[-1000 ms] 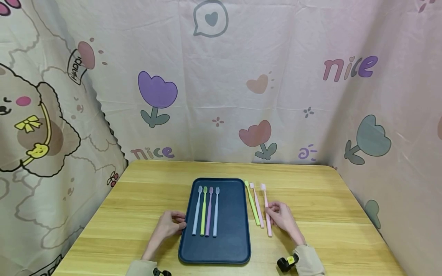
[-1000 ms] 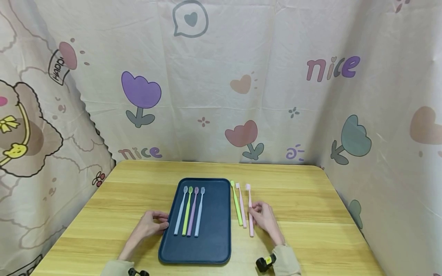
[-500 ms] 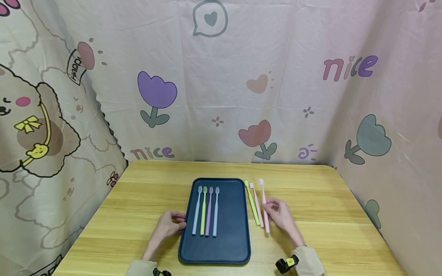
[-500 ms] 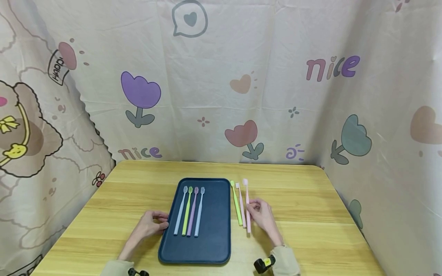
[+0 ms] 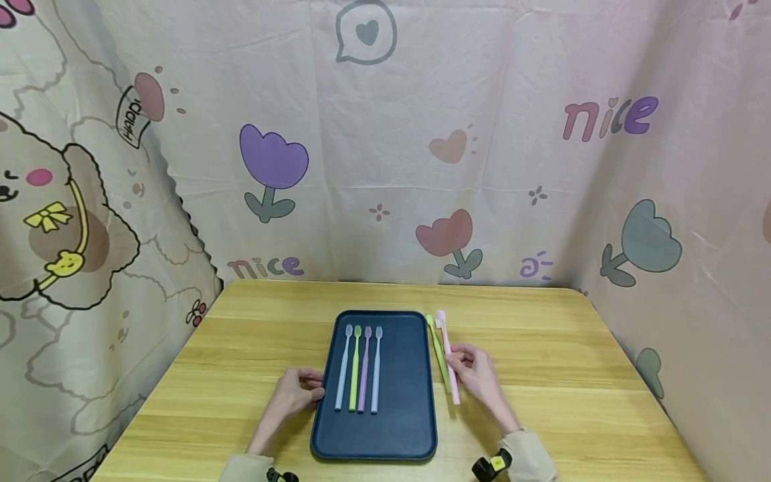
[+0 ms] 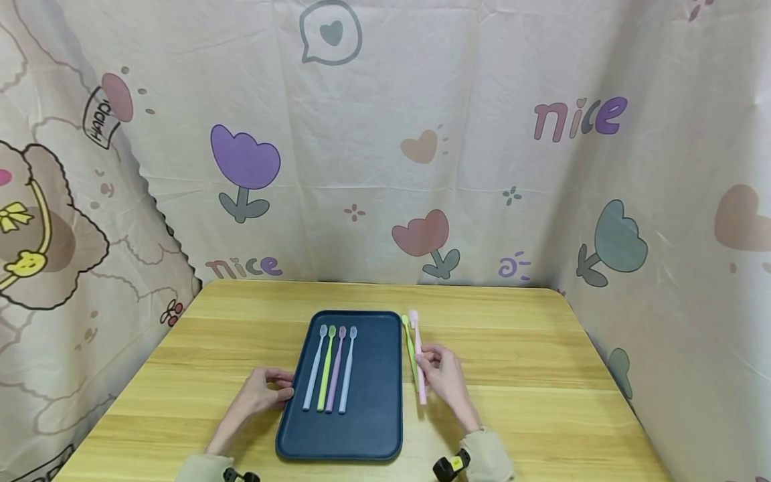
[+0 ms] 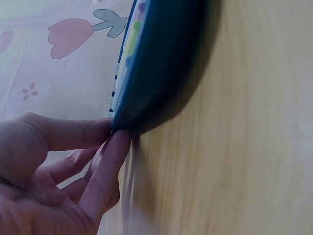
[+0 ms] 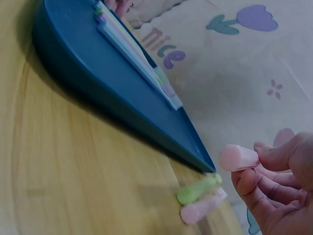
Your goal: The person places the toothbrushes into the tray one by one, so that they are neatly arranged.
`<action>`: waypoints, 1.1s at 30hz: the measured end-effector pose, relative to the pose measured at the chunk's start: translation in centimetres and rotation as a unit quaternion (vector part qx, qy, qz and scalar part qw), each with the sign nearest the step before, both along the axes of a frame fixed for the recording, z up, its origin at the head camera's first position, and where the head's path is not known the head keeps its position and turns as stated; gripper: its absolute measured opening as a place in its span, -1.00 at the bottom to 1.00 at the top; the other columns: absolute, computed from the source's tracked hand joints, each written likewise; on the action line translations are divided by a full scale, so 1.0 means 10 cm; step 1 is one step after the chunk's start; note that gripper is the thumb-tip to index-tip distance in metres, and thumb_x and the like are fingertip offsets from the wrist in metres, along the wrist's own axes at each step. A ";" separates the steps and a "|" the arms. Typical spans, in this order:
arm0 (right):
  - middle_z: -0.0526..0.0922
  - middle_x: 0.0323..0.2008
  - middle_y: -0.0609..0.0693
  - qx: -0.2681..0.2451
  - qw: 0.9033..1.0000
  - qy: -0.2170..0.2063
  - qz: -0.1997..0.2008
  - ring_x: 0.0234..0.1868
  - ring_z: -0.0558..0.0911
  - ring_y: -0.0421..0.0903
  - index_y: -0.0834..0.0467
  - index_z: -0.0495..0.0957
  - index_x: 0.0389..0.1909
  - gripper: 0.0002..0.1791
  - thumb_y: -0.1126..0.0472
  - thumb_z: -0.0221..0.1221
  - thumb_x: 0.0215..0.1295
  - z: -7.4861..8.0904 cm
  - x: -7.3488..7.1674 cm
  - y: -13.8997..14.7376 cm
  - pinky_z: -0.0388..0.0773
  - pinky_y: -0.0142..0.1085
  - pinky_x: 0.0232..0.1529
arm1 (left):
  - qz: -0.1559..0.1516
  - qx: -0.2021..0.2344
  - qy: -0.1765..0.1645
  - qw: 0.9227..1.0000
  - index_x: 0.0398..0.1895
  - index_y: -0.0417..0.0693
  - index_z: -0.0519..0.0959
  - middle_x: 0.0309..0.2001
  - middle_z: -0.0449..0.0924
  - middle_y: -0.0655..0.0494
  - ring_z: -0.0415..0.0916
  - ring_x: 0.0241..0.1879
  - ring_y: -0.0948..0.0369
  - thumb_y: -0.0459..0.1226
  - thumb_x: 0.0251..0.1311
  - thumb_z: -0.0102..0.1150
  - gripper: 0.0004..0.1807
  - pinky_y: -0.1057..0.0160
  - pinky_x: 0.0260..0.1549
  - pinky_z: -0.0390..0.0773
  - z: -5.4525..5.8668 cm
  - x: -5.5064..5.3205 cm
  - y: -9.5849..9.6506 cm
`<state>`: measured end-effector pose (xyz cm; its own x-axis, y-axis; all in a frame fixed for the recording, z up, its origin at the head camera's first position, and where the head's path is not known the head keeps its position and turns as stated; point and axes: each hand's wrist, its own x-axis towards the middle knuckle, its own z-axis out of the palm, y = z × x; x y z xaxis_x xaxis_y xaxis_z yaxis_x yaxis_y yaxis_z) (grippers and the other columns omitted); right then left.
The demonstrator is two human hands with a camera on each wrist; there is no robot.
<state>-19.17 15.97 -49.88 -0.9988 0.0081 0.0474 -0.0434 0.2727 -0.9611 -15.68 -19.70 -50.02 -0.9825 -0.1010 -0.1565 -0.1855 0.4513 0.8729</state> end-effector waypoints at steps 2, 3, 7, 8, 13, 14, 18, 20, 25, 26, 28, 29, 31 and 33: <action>0.69 -0.42 0.24 -0.001 1.000 0.000 0.008 -0.61 0.51 -0.27 0.50 0.57 -0.06 -0.74 0.44 0.24 0.28 0.01 0.01 -0.04 0.54 -0.44 -0.61 | 0.001 0.001 0.000 1.000 -0.15 -0.44 0.65 -0.33 0.68 -0.11 0.63 -0.38 0.14 -0.62 0.01 0.28 -0.73 0.13 -0.43 0.77 0.00 0.00 0.00; 0.69 -0.42 0.24 -0.001 1.000 0.001 0.013 -0.61 0.51 -0.26 0.50 0.56 -0.06 -0.74 0.44 0.25 0.28 0.01 0.01 -0.05 0.53 -0.44 -0.61 | 0.001 0.002 0.000 1.000 -0.15 -0.44 0.65 -0.33 0.68 -0.12 0.63 -0.38 0.14 -0.62 0.01 0.28 -0.73 0.13 -0.43 0.77 0.00 0.00 0.00; 0.68 -0.44 0.25 -0.005 0.999 0.004 0.033 -0.63 0.51 -0.23 0.52 0.54 -0.06 -0.73 0.44 0.25 0.28 0.00 0.02 -0.12 0.54 -0.42 -0.61 | 0.000 0.003 -0.002 1.000 -0.15 -0.45 0.65 -0.32 0.68 -0.12 0.63 -0.38 0.15 -0.62 0.01 0.28 -0.73 0.13 -0.43 0.77 0.00 0.00 0.00; 0.68 -0.44 0.26 -0.003 0.999 0.004 0.038 -0.64 0.51 -0.23 0.52 0.54 -0.05 -0.72 0.44 0.25 0.28 0.00 0.01 -0.14 0.54 -0.41 -0.61 | 0.000 0.003 -0.003 1.000 -0.15 -0.45 0.65 -0.32 0.68 -0.12 0.63 -0.38 0.15 -0.62 0.02 0.28 -0.73 0.13 -0.43 0.77 0.00 0.00 0.00; 0.70 -0.44 0.25 0.013 0.998 0.014 0.054 -0.64 0.53 -0.22 0.52 0.54 -0.05 -0.71 0.41 0.26 0.28 -0.02 0.00 -0.23 0.58 -0.36 -0.61 | 0.000 0.004 -0.003 1.000 -0.15 -0.44 0.65 -0.32 0.68 -0.12 0.63 -0.38 0.15 -0.62 0.02 0.28 -0.73 0.13 -0.43 0.77 0.01 0.00 0.00; 0.71 -0.43 0.24 0.020 0.998 0.017 0.057 -0.63 0.54 -0.21 0.51 0.55 -0.05 -0.71 0.40 0.26 0.29 -0.03 0.00 -0.25 0.60 -0.34 -0.61 | 0.000 0.004 -0.003 1.000 -0.15 -0.44 0.65 -0.32 0.68 -0.12 0.63 -0.38 0.15 -0.62 0.02 0.28 -0.73 0.13 -0.44 0.77 0.01 0.00 0.00; 0.69 -0.45 0.20 0.031 0.997 0.024 0.066 -0.62 0.58 -0.15 0.48 0.58 -0.09 -0.74 0.39 0.27 0.28 -0.04 0.00 -0.33 0.66 -0.27 -0.59 | 0.000 0.001 -0.003 1.000 -0.16 -0.44 0.65 -0.33 0.67 -0.12 0.62 -0.38 0.15 -0.62 0.02 0.28 -0.74 0.13 -0.44 0.76 0.01 0.00 0.00; 0.67 -0.48 0.18 0.036 0.997 0.026 0.070 -0.63 0.59 -0.13 0.47 0.58 -0.10 -0.76 0.39 0.27 0.28 -0.04 0.00 -0.37 0.67 -0.26 -0.60 | 0.000 0.000 -0.003 1.000 -0.16 -0.44 0.65 -0.32 0.67 -0.12 0.62 -0.38 0.16 -0.62 0.02 0.28 -0.74 0.13 -0.44 0.76 0.01 0.00 0.00; 0.67 -0.51 0.16 0.040 0.995 0.029 0.086 -0.67 0.60 -0.14 0.47 0.57 -0.13 -0.77 0.39 0.26 0.28 -0.04 0.00 -0.47 0.67 -0.27 -0.62 | -0.001 0.000 -0.003 1.000 -0.16 -0.44 0.65 -0.32 0.67 -0.12 0.62 -0.38 0.16 -0.62 0.03 0.29 -0.74 0.13 -0.44 0.76 0.02 0.00 0.00; 0.67 -0.51 0.16 0.042 0.994 0.030 0.091 -0.67 0.61 -0.14 0.48 0.57 -0.14 -0.77 0.39 0.26 0.28 -0.04 0.00 -0.48 0.68 -0.26 -0.62 | -0.001 0.000 -0.003 1.000 -0.16 -0.44 0.65 -0.32 0.67 -0.12 0.62 -0.38 0.16 -0.62 0.03 0.29 -0.74 0.13 -0.44 0.76 0.02 0.00 0.01; 0.68 -0.51 0.18 0.041 0.994 0.028 0.102 -0.66 0.62 -0.13 0.48 0.56 -0.14 -0.78 0.39 0.25 0.29 -0.05 -0.01 -0.52 0.69 -0.25 -0.61 | -0.002 0.000 -0.004 1.000 -0.15 -0.43 0.65 -0.32 0.67 -0.12 0.61 -0.38 0.17 -0.61 0.03 0.29 -0.74 0.13 -0.43 0.76 0.02 0.00 0.01; 0.68 -0.51 0.19 0.041 0.993 0.029 0.106 -0.66 0.63 -0.13 0.49 0.55 -0.14 -0.77 0.39 0.25 0.29 -0.06 -0.01 -0.53 0.69 -0.25 -0.61 | -0.003 0.000 -0.004 1.000 -0.15 -0.43 0.65 -0.31 0.67 -0.13 0.61 -0.37 0.17 -0.61 0.04 0.29 -0.74 0.13 -0.43 0.76 0.02 0.00 0.00; 0.68 -0.51 0.18 0.045 0.992 0.027 0.115 -0.65 0.64 -0.12 0.49 0.54 -0.12 -0.76 0.38 0.24 0.30 -0.07 -0.01 -0.56 0.70 -0.26 -0.60 | -0.004 -0.001 -0.005 1.000 -0.14 -0.43 0.65 -0.31 0.67 -0.14 0.61 -0.38 0.17 -0.61 0.04 0.29 -0.74 0.14 -0.43 0.76 0.02 0.00 0.00; 0.67 -0.51 0.16 0.049 0.991 0.021 0.122 -0.63 0.66 -0.12 0.49 0.53 -0.11 -0.75 0.36 0.24 0.32 -0.08 -0.02 -0.57 0.70 -0.28 -0.59 | -0.005 -0.002 -0.005 1.000 -0.14 -0.43 0.65 -0.30 0.66 -0.14 0.61 -0.38 0.17 -0.60 0.05 0.29 -0.74 0.14 -0.43 0.76 0.02 0.00 0.00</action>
